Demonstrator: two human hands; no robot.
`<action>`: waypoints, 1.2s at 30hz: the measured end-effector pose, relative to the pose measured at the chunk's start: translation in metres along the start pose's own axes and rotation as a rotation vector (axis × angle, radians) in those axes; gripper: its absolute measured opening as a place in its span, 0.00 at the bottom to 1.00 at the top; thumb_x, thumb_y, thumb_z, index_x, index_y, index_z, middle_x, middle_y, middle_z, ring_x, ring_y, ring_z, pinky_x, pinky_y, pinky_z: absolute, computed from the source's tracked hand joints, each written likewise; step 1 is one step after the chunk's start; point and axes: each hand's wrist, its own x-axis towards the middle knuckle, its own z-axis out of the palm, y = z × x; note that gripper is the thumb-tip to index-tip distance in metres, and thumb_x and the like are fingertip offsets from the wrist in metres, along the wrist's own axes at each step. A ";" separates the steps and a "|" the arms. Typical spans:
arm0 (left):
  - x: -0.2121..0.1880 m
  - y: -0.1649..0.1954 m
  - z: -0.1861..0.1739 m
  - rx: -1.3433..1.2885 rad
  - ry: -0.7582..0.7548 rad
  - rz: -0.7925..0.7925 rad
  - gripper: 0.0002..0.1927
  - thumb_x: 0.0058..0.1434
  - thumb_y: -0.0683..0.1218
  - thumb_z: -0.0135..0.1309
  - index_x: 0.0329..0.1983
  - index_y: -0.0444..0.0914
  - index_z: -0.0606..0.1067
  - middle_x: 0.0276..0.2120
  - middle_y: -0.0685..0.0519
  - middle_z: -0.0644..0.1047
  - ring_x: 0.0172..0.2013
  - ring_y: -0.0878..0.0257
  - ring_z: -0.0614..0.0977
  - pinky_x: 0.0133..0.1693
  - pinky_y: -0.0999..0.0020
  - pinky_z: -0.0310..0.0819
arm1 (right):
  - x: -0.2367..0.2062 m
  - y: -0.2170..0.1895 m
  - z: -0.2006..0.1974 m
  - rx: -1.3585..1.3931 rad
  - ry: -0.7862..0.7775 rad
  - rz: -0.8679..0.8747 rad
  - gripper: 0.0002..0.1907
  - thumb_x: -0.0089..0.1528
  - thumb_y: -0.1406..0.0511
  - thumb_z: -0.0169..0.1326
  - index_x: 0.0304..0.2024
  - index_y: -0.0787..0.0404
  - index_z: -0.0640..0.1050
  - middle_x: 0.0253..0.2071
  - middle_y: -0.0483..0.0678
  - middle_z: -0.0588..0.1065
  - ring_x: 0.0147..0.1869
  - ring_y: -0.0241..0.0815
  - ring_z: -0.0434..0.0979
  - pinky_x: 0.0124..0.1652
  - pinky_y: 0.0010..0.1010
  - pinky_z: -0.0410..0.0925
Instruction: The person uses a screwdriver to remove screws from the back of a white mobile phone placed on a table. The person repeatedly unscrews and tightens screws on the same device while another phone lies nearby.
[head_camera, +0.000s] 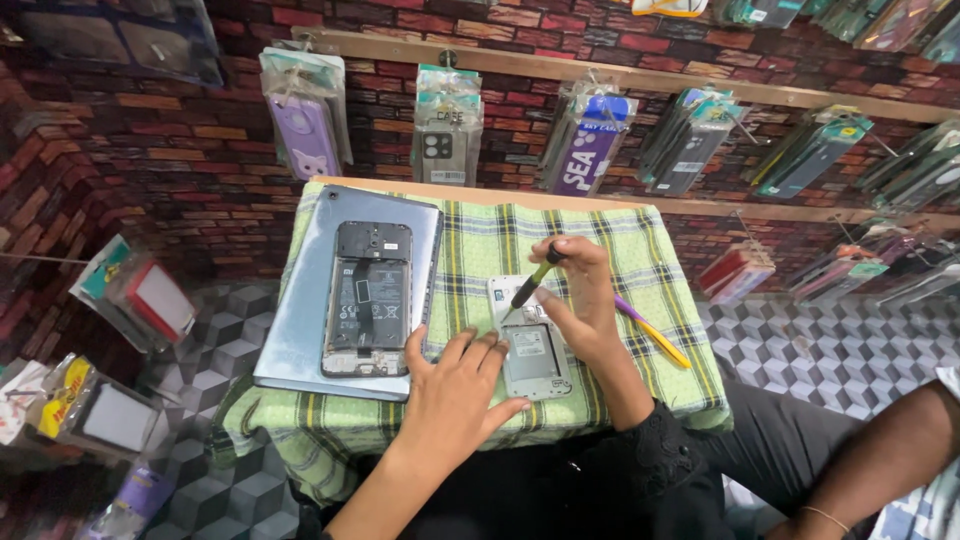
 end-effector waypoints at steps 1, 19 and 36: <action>0.000 0.001 0.000 0.001 0.002 -0.002 0.36 0.56 0.67 0.56 0.58 0.37 0.75 0.54 0.52 0.77 0.59 0.57 0.72 0.60 0.31 0.43 | 0.001 -0.001 0.000 -0.119 -0.007 -0.006 0.34 0.57 0.81 0.58 0.63 0.62 0.63 0.56 0.55 0.68 0.60 0.50 0.73 0.62 0.43 0.67; 0.002 0.004 0.003 0.014 -0.007 -0.012 0.36 0.56 0.68 0.56 0.58 0.38 0.75 0.54 0.52 0.77 0.60 0.57 0.72 0.59 0.33 0.44 | 0.000 -0.001 -0.003 0.166 0.032 0.050 0.25 0.66 0.80 0.51 0.63 0.58 0.65 0.56 0.53 0.72 0.63 0.47 0.76 0.66 0.44 0.71; 0.002 0.007 0.006 0.017 -0.004 -0.017 0.36 0.57 0.68 0.55 0.57 0.39 0.75 0.54 0.53 0.77 0.60 0.58 0.71 0.59 0.33 0.43 | -0.004 0.001 -0.005 0.132 0.041 -0.024 0.30 0.64 0.82 0.56 0.64 0.58 0.65 0.53 0.52 0.71 0.58 0.44 0.76 0.58 0.37 0.72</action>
